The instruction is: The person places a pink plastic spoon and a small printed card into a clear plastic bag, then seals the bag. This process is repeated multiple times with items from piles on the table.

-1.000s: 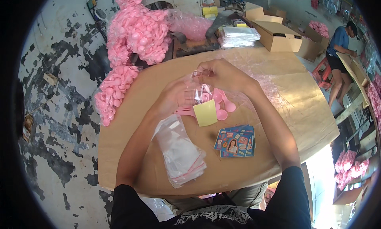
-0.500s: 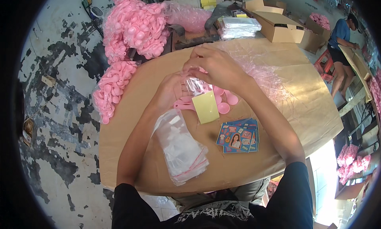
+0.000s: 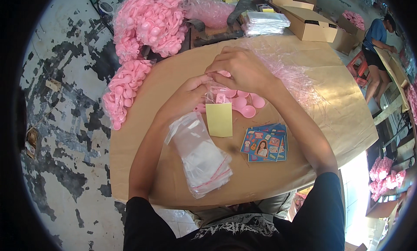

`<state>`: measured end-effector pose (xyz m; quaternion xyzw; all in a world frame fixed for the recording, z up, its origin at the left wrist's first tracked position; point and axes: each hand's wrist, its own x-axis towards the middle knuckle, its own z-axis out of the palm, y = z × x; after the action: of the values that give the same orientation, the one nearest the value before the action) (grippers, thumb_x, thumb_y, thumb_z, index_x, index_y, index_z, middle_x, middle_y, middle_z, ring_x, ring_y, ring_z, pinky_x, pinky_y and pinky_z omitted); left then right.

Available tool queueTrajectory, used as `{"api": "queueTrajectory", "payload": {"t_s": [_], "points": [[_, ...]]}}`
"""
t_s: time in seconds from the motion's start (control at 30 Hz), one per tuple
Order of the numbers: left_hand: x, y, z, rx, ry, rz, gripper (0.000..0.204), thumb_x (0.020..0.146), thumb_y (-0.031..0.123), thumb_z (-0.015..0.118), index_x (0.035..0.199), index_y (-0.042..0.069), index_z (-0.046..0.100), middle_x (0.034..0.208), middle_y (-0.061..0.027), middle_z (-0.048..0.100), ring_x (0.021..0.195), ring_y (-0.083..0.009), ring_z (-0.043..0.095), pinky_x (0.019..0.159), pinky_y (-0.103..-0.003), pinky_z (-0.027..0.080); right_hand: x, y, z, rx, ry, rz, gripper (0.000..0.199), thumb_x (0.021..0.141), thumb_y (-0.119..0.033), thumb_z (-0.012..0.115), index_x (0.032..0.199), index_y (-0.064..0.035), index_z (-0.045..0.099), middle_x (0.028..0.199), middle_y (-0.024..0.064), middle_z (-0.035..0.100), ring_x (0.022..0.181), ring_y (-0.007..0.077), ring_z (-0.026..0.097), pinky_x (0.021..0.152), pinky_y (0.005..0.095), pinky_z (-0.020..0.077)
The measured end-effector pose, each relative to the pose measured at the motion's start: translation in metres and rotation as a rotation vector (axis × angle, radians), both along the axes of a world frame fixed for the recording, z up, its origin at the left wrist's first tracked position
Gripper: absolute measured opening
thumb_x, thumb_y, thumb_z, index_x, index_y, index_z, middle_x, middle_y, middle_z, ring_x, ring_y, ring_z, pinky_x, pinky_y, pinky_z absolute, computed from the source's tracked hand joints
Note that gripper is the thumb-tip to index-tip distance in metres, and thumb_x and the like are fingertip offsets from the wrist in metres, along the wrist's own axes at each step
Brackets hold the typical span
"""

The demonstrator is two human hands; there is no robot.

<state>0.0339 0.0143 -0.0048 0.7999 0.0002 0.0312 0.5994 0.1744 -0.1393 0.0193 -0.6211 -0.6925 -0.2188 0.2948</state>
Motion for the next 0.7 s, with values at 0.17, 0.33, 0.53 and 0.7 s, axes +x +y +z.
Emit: {"api": "queueTrajectory", "payload": {"t_s": [0.17,0.33,0.53,0.7], "points": [[0.006,0.009,-0.013,0.297,0.026,-0.068,0.030,0.102,0.006,0.032,0.125,-0.001,0.051,0.111,-0.0075,0.060,0.101,-0.0148,0.063,0.084,-0.028,0.055,-0.003,0.003,-0.002,-0.024,0.034,-0.034,0.012,0.079,-0.013,0.067,0.089,-0.0064,0.071,0.084,0.0078,0.069,0.079,0.0250,0.063,0.070,0.0365,0.0522],[-0.003,-0.006,0.012,0.114,-0.065,-0.048,0.037,0.100,0.003,0.033,0.135,0.001,0.045,0.119,-0.0114,0.058,0.107,-0.0170,0.059,0.091,-0.030,0.050,-0.011,0.002,-0.001,-0.014,0.499,-0.128,0.014,0.079,-0.015,0.066,0.088,-0.0050,0.070,0.082,0.0078,0.069,0.075,0.0200,0.064,0.068,0.0341,0.0520],[-0.006,-0.011,0.014,-0.273,-0.014,-0.171,0.041,0.102,0.005,0.032,0.143,0.001,0.035,0.131,-0.0143,0.054,0.120,-0.0247,0.056,0.100,-0.034,0.049,0.002,-0.015,0.025,0.154,0.842,0.044,0.013,0.089,-0.008,0.056,0.095,0.0002,0.066,0.081,0.0001,0.062,0.074,0.0076,0.056,0.069,0.0244,0.0470],[0.003,0.001,0.009,-0.573,0.057,-0.217,0.043,0.102,0.010,0.041,0.143,0.000,0.033,0.135,-0.0173,0.052,0.123,-0.0299,0.054,0.103,-0.038,0.047,0.007,-0.074,0.078,-0.020,0.753,0.215,0.013,0.091,-0.009,0.052,0.090,-0.0015,0.063,0.079,0.0012,0.060,0.073,0.0082,0.056,0.069,0.0243,0.0466]]}}
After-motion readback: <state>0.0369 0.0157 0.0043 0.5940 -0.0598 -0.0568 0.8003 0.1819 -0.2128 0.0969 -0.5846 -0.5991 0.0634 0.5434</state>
